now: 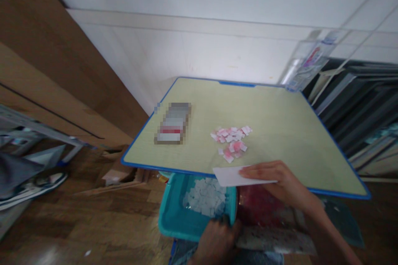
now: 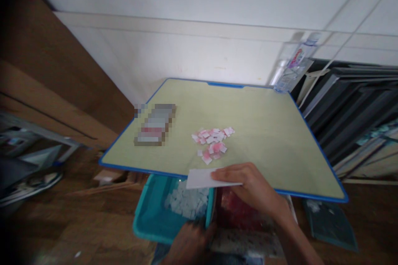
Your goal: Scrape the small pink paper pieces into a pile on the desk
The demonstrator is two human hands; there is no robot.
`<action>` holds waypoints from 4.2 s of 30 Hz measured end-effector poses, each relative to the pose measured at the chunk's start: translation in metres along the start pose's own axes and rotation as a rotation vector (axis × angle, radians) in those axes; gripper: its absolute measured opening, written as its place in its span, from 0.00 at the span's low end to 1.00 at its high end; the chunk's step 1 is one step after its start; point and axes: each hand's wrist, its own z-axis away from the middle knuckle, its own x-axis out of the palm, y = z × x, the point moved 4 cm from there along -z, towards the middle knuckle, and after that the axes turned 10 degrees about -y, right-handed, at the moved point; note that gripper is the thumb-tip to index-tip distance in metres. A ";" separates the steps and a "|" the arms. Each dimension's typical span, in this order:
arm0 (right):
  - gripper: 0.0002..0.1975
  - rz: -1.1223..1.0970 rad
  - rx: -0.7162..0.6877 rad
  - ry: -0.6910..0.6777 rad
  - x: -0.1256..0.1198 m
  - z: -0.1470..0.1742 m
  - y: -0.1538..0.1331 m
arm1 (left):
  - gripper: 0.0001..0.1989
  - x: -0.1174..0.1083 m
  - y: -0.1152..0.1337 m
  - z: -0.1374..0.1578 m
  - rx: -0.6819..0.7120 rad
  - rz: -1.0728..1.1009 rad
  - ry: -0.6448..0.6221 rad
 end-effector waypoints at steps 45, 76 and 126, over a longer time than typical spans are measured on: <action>0.10 -0.043 0.163 0.134 0.004 -0.051 0.011 | 0.14 -0.006 0.003 0.001 0.018 -0.003 -0.026; 0.13 -0.157 0.742 0.512 -0.048 0.069 0.064 | 0.14 -0.010 0.004 0.003 -0.014 0.011 -0.037; 0.12 0.081 0.325 0.261 -0.047 0.000 0.024 | 0.14 -0.002 0.002 0.000 -0.010 0.025 -0.058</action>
